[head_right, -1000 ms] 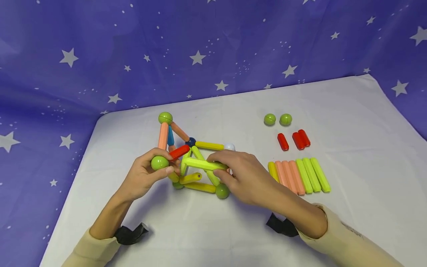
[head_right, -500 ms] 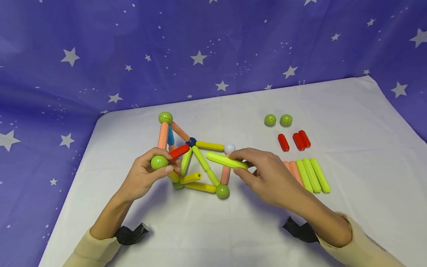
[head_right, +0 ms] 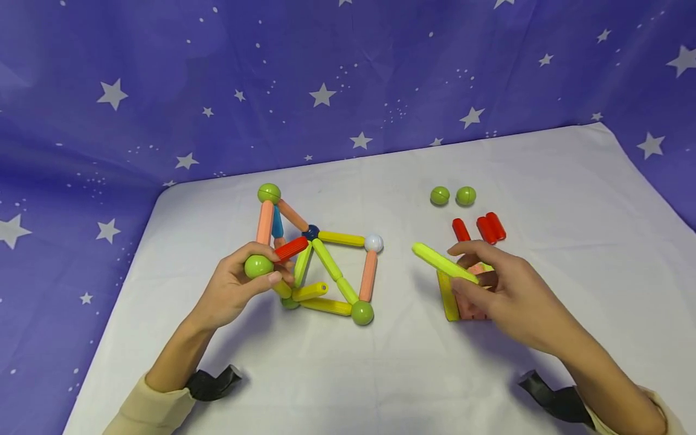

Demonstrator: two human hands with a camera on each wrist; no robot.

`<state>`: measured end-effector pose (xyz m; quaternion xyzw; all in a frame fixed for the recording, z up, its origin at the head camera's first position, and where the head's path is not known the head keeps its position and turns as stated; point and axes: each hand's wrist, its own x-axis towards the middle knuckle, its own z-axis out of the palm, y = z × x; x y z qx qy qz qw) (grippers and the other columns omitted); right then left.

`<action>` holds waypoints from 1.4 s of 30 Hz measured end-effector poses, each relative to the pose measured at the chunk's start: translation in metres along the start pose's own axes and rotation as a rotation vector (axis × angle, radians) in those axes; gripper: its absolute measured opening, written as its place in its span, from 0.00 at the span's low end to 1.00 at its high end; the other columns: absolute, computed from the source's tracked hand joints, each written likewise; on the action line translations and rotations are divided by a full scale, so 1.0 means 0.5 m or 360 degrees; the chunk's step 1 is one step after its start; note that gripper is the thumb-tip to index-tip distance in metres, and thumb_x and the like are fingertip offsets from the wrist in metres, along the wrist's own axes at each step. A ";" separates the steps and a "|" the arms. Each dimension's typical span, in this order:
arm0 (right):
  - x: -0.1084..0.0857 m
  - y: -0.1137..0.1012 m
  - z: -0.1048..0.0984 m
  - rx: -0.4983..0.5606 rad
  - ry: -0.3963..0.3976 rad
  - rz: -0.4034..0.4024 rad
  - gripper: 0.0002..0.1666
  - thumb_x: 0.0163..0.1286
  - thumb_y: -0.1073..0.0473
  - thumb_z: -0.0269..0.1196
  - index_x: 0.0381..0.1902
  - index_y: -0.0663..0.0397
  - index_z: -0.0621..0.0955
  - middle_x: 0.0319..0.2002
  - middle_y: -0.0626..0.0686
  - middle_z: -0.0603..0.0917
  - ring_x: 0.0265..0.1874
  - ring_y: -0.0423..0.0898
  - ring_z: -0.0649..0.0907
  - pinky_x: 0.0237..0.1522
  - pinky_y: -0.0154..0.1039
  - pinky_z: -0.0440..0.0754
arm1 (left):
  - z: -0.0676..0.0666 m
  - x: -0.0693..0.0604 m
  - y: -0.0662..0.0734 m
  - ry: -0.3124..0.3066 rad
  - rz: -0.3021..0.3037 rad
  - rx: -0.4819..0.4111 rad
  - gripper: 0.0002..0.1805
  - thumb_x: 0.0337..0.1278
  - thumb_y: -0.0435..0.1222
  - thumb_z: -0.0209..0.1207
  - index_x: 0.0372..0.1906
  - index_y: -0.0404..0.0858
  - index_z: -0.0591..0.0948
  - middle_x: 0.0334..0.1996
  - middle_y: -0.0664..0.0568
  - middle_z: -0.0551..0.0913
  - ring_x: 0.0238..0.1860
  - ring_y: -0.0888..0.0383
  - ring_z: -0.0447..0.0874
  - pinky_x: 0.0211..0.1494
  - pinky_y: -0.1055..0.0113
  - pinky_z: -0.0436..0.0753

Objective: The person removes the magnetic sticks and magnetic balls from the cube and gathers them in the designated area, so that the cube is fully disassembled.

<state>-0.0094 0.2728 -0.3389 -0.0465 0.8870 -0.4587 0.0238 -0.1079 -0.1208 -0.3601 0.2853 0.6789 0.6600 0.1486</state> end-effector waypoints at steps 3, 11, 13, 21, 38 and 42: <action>-0.017 0.038 -0.017 -0.0014 0.0042 -0.0023 0.27 0.66 0.68 0.66 0.62 0.51 0.74 0.46 0.55 0.75 0.27 0.48 0.86 0.25 0.39 0.84 | -0.001 0.000 -0.002 0.0003 -0.0002 0.0015 0.10 0.62 0.24 0.60 0.47 0.33 0.76 0.43 0.45 0.84 0.45 0.49 0.78 0.47 0.67 0.80; -0.047 0.141 -0.065 -0.0222 0.0197 0.0132 0.26 0.68 0.74 0.60 0.63 0.64 0.69 0.45 0.67 0.73 0.23 0.42 0.85 0.21 0.38 0.84 | 0.000 0.002 -0.002 -0.0008 0.0000 0.0016 0.11 0.62 0.25 0.60 0.47 0.34 0.76 0.43 0.45 0.84 0.44 0.49 0.79 0.45 0.67 0.80; -0.050 0.163 -0.076 -0.0346 0.0243 0.0214 0.25 0.69 0.72 0.60 0.62 0.68 0.69 0.44 0.69 0.74 0.21 0.41 0.85 0.19 0.37 0.82 | 0.000 0.002 -0.002 -0.0009 -0.0002 0.0014 0.11 0.62 0.25 0.60 0.47 0.33 0.76 0.43 0.45 0.84 0.44 0.49 0.79 0.46 0.67 0.81; -0.050 0.214 -0.103 -0.0715 0.0169 0.0500 0.25 0.69 0.63 0.60 0.58 0.74 0.69 0.42 0.76 0.77 0.19 0.46 0.82 0.18 0.37 0.76 | 0.000 0.004 -0.002 0.0002 0.0009 0.0035 0.11 0.61 0.23 0.60 0.47 0.32 0.76 0.43 0.46 0.84 0.45 0.50 0.78 0.47 0.68 0.80; -0.043 0.226 -0.099 -0.0876 -0.0023 0.0530 0.26 0.63 0.60 0.68 0.51 0.75 0.73 0.33 0.67 0.82 0.28 0.60 0.83 0.23 0.48 0.79 | 0.001 0.001 -0.002 -0.0005 -0.0007 0.0006 0.10 0.62 0.25 0.60 0.47 0.32 0.75 0.44 0.43 0.84 0.46 0.49 0.79 0.48 0.68 0.80; -0.042 0.227 -0.096 -0.0891 -0.0016 0.0527 0.25 0.65 0.59 0.66 0.51 0.75 0.73 0.35 0.70 0.81 0.29 0.62 0.83 0.24 0.50 0.79 | 0.002 0.001 0.000 -0.0002 -0.0005 0.0020 0.10 0.62 0.24 0.60 0.47 0.33 0.76 0.44 0.43 0.84 0.46 0.49 0.78 0.48 0.67 0.80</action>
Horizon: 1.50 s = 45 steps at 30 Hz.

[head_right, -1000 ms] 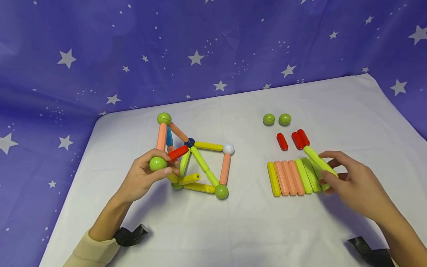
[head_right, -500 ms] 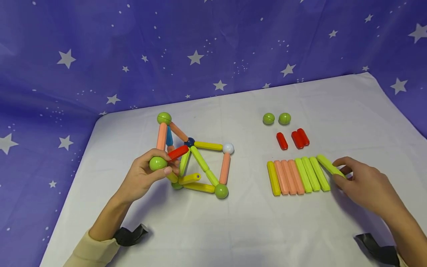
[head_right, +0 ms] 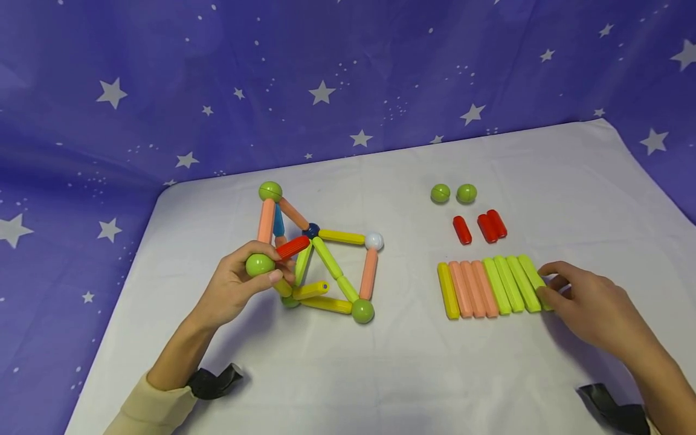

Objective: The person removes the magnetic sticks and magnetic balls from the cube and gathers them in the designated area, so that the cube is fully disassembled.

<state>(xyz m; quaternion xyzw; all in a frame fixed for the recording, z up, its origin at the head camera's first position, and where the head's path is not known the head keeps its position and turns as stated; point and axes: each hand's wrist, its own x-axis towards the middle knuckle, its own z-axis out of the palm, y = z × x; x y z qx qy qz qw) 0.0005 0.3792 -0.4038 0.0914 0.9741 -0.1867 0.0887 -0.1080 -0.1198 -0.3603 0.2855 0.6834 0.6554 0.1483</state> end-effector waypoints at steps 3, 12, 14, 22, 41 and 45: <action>-0.002 -0.007 -0.002 -0.0009 0.0051 -0.0013 0.26 0.67 0.58 0.65 0.52 0.75 0.74 0.39 0.72 0.80 0.31 0.63 0.81 0.25 0.51 0.78 | 0.001 0.001 -0.001 -0.0001 0.0025 0.0002 0.10 0.62 0.24 0.59 0.47 0.32 0.76 0.43 0.45 0.84 0.45 0.50 0.78 0.47 0.68 0.80; -0.033 -0.123 -0.036 0.0285 0.0414 -0.0335 0.21 0.65 0.60 0.68 0.53 0.61 0.79 0.50 0.63 0.78 0.41 0.48 0.81 0.23 0.33 0.76 | 0.002 0.005 -0.006 -0.0005 0.0035 -0.0032 0.10 0.62 0.24 0.59 0.47 0.31 0.76 0.44 0.38 0.83 0.48 0.48 0.78 0.49 0.67 0.80; -0.038 -0.182 -0.033 0.0497 0.0330 -0.0477 0.20 0.65 0.62 0.69 0.54 0.56 0.80 0.49 0.57 0.80 0.42 0.40 0.80 0.26 0.31 0.80 | 0.002 0.004 -0.005 0.0001 0.0030 -0.0026 0.10 0.62 0.23 0.59 0.47 0.31 0.76 0.43 0.40 0.83 0.47 0.48 0.78 0.48 0.68 0.80; -0.029 -0.424 0.040 0.0828 -0.0270 -0.0846 0.28 0.65 0.61 0.69 0.60 0.42 0.74 0.53 0.45 0.79 0.48 0.47 0.81 0.32 0.37 0.83 | 0.010 0.009 -0.003 -0.0019 -0.0004 -0.0037 0.10 0.61 0.24 0.60 0.46 0.32 0.76 0.43 0.32 0.80 0.43 0.49 0.80 0.45 0.68 0.80; 0.035 -0.548 0.139 0.1152 -0.0474 -0.0953 0.13 0.66 0.65 0.67 0.48 0.53 0.83 0.45 0.46 0.84 0.20 0.45 0.83 0.29 0.37 0.82 | -0.001 0.000 -0.002 0.0012 0.0038 -0.0029 0.09 0.62 0.23 0.59 0.46 0.31 0.75 0.43 0.40 0.84 0.47 0.48 0.81 0.50 0.67 0.81; 0.039 -0.544 0.138 0.1197 -0.0474 -0.0938 0.12 0.65 0.62 0.68 0.47 0.52 0.84 0.37 0.45 0.86 0.23 0.45 0.82 0.29 0.37 0.80 | -0.003 -0.001 -0.006 0.0005 0.0054 0.0001 0.09 0.62 0.22 0.58 0.46 0.30 0.75 0.43 0.44 0.84 0.46 0.49 0.82 0.50 0.66 0.82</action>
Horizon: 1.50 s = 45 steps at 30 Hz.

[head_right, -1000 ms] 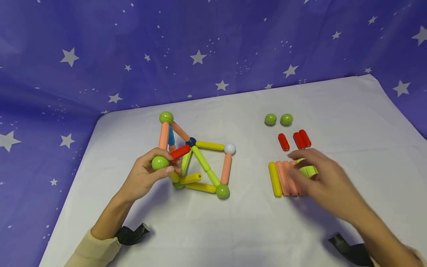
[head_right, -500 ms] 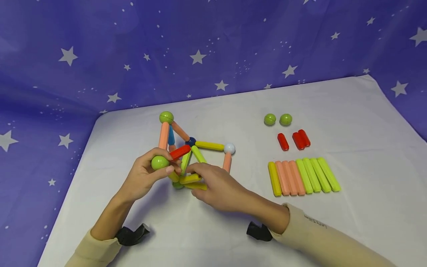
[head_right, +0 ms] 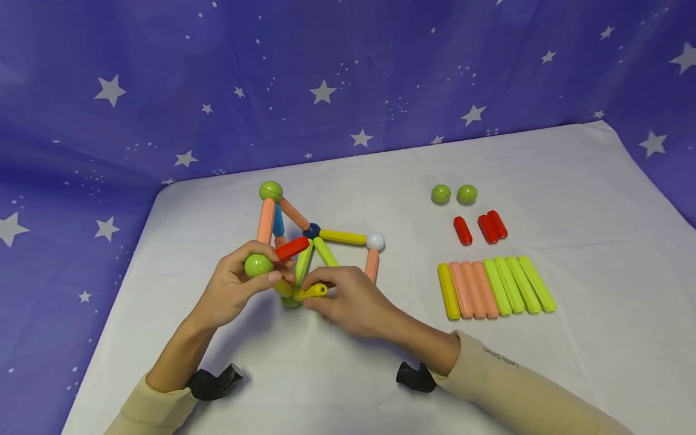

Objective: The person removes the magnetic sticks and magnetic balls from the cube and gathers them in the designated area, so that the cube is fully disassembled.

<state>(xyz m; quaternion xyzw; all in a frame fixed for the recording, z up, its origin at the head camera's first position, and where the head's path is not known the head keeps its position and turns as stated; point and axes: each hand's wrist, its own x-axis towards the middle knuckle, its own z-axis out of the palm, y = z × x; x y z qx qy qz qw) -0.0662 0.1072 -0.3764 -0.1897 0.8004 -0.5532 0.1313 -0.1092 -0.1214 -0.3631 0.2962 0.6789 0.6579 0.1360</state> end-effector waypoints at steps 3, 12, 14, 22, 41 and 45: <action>0.001 0.001 -0.004 0.0073 -0.0013 0.0030 0.12 0.67 0.60 0.68 0.48 0.51 0.84 0.38 0.46 0.85 0.21 0.49 0.83 0.28 0.37 0.80 | -0.001 0.000 -0.001 0.0006 0.0014 0.0055 0.09 0.62 0.22 0.58 0.46 0.31 0.75 0.42 0.45 0.83 0.43 0.51 0.81 0.47 0.67 0.81; -0.002 -0.008 -0.011 0.0132 -0.0009 -0.0046 0.09 0.70 0.58 0.65 0.45 0.56 0.83 0.35 0.49 0.85 0.18 0.47 0.83 0.25 0.42 0.84 | 0.000 0.003 0.004 0.0020 0.0023 0.0118 0.09 0.62 0.24 0.60 0.45 0.34 0.77 0.42 0.37 0.80 0.45 0.48 0.80 0.47 0.66 0.81; -0.008 -0.009 -0.019 0.0058 0.0014 -0.0046 0.10 0.70 0.57 0.65 0.46 0.54 0.82 0.35 0.48 0.85 0.18 0.46 0.83 0.24 0.40 0.83 | -0.001 0.002 0.003 0.0026 0.0028 0.0116 0.09 0.62 0.24 0.60 0.45 0.34 0.77 0.41 0.37 0.81 0.44 0.50 0.79 0.46 0.67 0.80; -0.061 0.001 -0.091 -0.0003 0.0222 0.0068 0.15 0.64 0.56 0.71 0.46 0.52 0.80 0.32 0.49 0.84 0.24 0.55 0.83 0.18 0.43 0.82 | 0.000 -0.001 0.000 0.0028 0.0034 0.0082 0.09 0.61 0.23 0.60 0.45 0.33 0.76 0.41 0.43 0.82 0.43 0.50 0.79 0.45 0.67 0.80; -0.126 0.034 -0.151 -0.0232 0.0307 0.0228 0.34 0.61 0.56 0.73 0.64 0.53 0.74 0.35 0.54 0.78 0.17 0.48 0.81 0.15 0.40 0.79 | 0.001 -0.002 -0.001 0.0018 0.0023 0.0024 0.09 0.62 0.23 0.59 0.45 0.31 0.76 0.42 0.45 0.83 0.45 0.48 0.80 0.48 0.67 0.81; -0.139 0.053 -0.161 -0.0430 0.0293 0.0338 0.34 0.61 0.55 0.73 0.63 0.52 0.74 0.35 0.51 0.81 0.19 0.44 0.80 0.17 0.38 0.79 | 0.001 -0.002 0.000 0.0021 0.0006 0.0035 0.09 0.61 0.23 0.59 0.45 0.32 0.76 0.42 0.45 0.83 0.45 0.50 0.79 0.48 0.67 0.80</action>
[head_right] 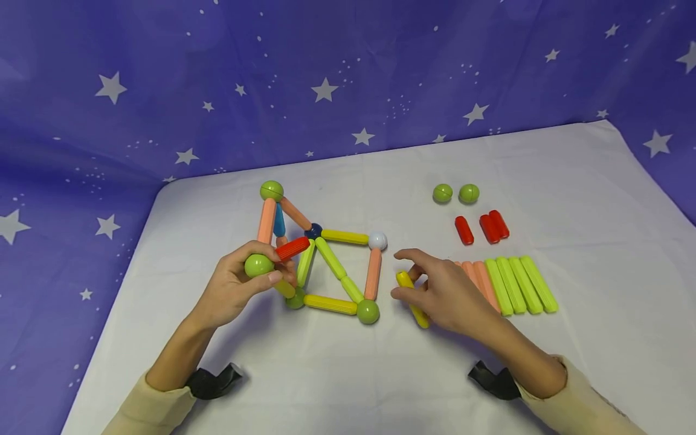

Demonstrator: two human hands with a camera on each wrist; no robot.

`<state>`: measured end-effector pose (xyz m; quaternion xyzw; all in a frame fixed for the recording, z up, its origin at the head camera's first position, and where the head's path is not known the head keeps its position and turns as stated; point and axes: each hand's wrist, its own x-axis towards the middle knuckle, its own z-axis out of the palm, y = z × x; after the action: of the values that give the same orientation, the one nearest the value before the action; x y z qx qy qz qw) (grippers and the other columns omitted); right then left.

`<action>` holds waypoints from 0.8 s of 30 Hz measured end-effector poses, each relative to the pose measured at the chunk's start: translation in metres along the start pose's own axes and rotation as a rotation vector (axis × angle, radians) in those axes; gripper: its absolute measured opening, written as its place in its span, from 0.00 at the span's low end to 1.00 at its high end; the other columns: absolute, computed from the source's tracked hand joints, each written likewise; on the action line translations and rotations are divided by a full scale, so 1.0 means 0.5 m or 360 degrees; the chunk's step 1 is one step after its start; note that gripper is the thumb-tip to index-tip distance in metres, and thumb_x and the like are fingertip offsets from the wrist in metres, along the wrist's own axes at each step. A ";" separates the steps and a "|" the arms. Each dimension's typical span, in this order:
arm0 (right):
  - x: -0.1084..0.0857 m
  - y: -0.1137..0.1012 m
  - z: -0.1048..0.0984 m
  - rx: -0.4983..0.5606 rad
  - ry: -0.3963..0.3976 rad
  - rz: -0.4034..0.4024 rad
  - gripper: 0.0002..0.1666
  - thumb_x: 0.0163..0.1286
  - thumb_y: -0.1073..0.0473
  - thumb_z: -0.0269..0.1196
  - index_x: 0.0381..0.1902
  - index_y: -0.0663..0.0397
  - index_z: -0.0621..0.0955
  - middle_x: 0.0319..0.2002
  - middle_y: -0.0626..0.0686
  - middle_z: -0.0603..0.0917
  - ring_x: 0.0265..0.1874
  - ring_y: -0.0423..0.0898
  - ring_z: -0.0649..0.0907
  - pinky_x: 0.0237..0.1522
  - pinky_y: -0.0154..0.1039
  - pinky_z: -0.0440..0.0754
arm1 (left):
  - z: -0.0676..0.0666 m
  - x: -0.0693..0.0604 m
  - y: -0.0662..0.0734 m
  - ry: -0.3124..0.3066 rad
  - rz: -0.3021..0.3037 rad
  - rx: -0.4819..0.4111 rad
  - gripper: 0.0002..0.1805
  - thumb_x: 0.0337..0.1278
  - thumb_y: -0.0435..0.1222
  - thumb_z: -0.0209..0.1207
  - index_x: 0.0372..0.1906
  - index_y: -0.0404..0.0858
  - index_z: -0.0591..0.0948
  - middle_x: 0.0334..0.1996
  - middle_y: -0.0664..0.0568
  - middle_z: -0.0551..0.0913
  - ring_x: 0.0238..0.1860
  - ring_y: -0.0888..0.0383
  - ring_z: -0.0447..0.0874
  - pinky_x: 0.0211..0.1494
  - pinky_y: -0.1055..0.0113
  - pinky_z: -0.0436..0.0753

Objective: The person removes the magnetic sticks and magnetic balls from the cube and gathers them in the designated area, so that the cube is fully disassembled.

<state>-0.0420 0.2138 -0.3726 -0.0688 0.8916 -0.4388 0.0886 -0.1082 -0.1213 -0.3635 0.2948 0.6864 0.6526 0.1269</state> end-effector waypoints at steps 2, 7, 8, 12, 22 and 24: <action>-0.003 0.009 -0.003 -0.0057 0.0014 0.0018 0.33 0.61 0.56 0.73 0.63 0.52 0.75 0.37 0.51 0.82 0.22 0.42 0.81 0.18 0.38 0.80 | 0.001 0.000 0.001 0.0001 -0.0001 -0.0001 0.09 0.61 0.23 0.59 0.45 0.31 0.76 0.42 0.44 0.83 0.46 0.50 0.79 0.48 0.67 0.80; -0.008 0.024 -0.005 -0.0069 0.0052 0.0036 0.30 0.62 0.58 0.72 0.62 0.53 0.76 0.40 0.54 0.82 0.28 0.44 0.82 0.21 0.37 0.82 | 0.001 0.000 0.001 -0.0002 -0.0007 -0.0002 0.09 0.61 0.22 0.59 0.45 0.31 0.76 0.42 0.44 0.84 0.45 0.50 0.79 0.48 0.67 0.81; -0.008 0.026 -0.005 -0.0083 0.0063 0.0037 0.30 0.62 0.59 0.72 0.62 0.53 0.76 0.41 0.55 0.82 0.30 0.45 0.83 0.22 0.36 0.82 | 0.001 0.000 0.001 -0.0003 -0.0008 0.0000 0.09 0.61 0.23 0.59 0.45 0.32 0.76 0.42 0.45 0.84 0.45 0.50 0.79 0.48 0.67 0.81; -0.009 0.036 -0.005 -0.0166 0.0108 0.0025 0.31 0.62 0.60 0.72 0.62 0.55 0.76 0.43 0.55 0.84 0.35 0.48 0.84 0.30 0.36 0.84 | 0.002 0.000 0.001 -0.0008 -0.0005 0.0006 0.09 0.61 0.22 0.59 0.46 0.31 0.76 0.42 0.43 0.83 0.44 0.50 0.80 0.46 0.67 0.81; -0.006 0.052 -0.010 -0.0239 0.0215 -0.0006 0.29 0.63 0.63 0.71 0.61 0.57 0.76 0.46 0.58 0.84 0.41 0.53 0.84 0.43 0.49 0.84 | 0.004 -0.002 0.003 -0.0011 -0.0027 0.0014 0.09 0.61 0.23 0.59 0.46 0.32 0.76 0.42 0.40 0.83 0.43 0.49 0.81 0.47 0.66 0.81; -0.006 0.054 -0.011 -0.0227 0.0223 -0.0011 0.29 0.63 0.65 0.70 0.61 0.58 0.76 0.47 0.59 0.84 0.40 0.52 0.84 0.40 0.45 0.85 | 0.004 -0.003 0.003 -0.0016 -0.0025 0.0012 0.09 0.61 0.22 0.58 0.46 0.31 0.76 0.42 0.39 0.82 0.43 0.49 0.81 0.47 0.66 0.82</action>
<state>-0.0413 0.2350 -0.3905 -0.0472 0.9243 -0.3783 0.0192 -0.1058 -0.1206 -0.3626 0.2932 0.6905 0.6475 0.1342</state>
